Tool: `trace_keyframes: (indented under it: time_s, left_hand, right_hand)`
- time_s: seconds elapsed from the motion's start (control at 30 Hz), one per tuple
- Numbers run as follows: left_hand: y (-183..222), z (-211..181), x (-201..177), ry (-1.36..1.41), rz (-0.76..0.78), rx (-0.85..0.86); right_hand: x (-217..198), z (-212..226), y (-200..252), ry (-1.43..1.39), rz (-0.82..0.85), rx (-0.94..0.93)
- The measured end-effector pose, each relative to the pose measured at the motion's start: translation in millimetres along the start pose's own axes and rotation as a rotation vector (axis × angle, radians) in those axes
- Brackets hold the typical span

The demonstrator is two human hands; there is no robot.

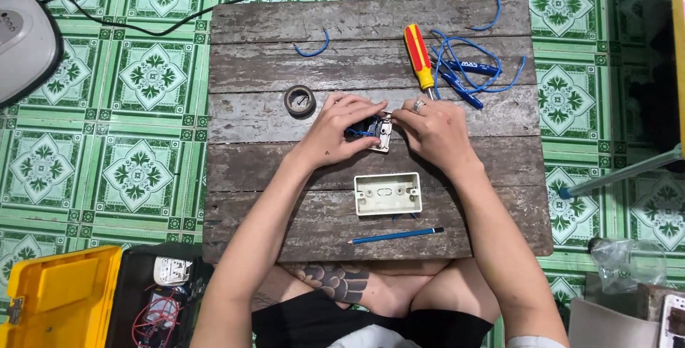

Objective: Wiring an electrical socket by inserting wires into terminals and securing them with a screwdriver.

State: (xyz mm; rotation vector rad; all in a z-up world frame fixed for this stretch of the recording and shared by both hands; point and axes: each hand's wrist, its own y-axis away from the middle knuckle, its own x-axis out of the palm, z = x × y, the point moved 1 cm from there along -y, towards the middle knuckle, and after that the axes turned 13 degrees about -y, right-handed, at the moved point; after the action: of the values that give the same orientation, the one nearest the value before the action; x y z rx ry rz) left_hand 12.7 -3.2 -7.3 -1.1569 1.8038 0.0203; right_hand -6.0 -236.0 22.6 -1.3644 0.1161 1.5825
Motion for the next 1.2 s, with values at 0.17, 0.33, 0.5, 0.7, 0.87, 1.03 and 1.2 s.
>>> trace_keyframes:
  time_s: [0.17,0.33,0.5,0.7,0.87,1.03,1.2]
  left_hand:
    - [0.6,-6.2,-8.2,0.01,0.007,0.03]
    - [-9.5,-11.6,-9.7,-0.056,0.024,0.064]
    - [-12.1,-16.1,-7.3,-0.044,0.045,0.059]
    - [-14.6,-17.7,4.1,-0.112,-0.06,-0.019]
    - [-0.5,-9.9,16.1,-0.145,-0.177,-0.146]
    - [-0.2,-9.3,13.4,-0.066,-0.156,-0.169]
    - [1.8,-1.7,11.6,-0.032,-0.104,-0.144]
  right_hand:
    - [3.7,-1.0,1.8,-0.018,-0.024,0.032]
    - [-8.0,0.6,-0.5,-0.079,-0.08,0.089]
    - [-14.2,-7.5,5.8,-0.196,-0.172,0.202]
    - [6.1,-31.2,6.3,-0.731,-0.463,0.287]
    - [0.5,-13.6,-4.0,-0.963,-0.568,0.277]
    - [-1.7,7.9,-11.9,-0.729,-0.501,0.044]
    - [5.8,13.0,-10.6,-0.6,-0.45,-0.062]
